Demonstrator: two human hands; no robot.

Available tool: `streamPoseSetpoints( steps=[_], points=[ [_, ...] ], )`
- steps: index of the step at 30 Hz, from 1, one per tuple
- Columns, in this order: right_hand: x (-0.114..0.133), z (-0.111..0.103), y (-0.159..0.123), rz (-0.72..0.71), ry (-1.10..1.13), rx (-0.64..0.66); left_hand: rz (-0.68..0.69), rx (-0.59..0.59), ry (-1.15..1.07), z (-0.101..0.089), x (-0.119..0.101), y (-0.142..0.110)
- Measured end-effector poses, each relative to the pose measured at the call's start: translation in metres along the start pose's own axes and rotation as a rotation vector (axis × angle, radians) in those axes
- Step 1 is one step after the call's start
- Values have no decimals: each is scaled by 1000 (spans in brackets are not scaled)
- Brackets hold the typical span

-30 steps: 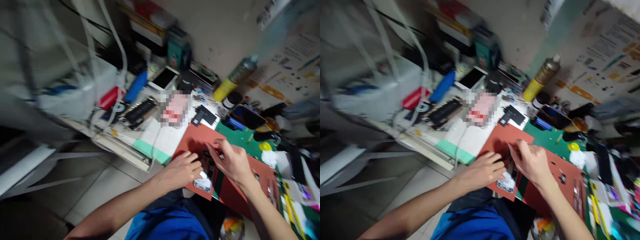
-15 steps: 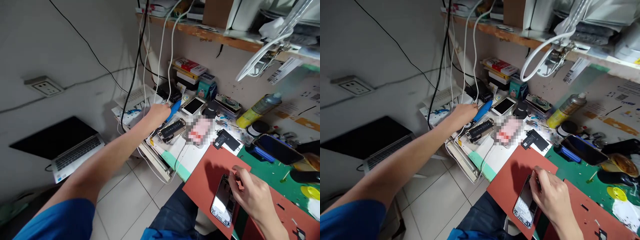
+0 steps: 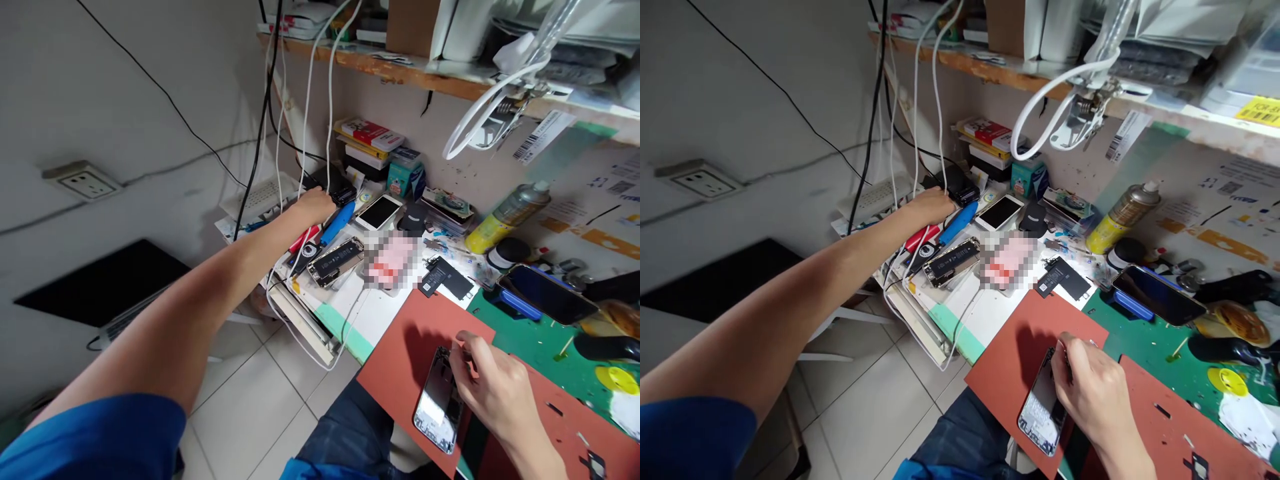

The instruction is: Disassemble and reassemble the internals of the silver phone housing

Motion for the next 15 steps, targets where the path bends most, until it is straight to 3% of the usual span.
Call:
streamPoseSetpoints(
  steps=[6,11,15],
  points=[
    [2,-1,3,8,22,16,25,-230,-100,-9,1,-1],
    [2,-3,4,16,35,12,40,-514,-234,-25,-7,-30],
    [2,-1,4,22,42,19,-78,-763,-358,-22,-2,-54]
  ],
)
Point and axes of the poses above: each hand's wrist, its own y-axis towards the middle knuckle, its own z-axis out of the palm, x = y × z, the point moved 7 cm from there along y, towards the middle knuckle, and after that the axes turned 7 degrees about z, right-handed, at the moved point
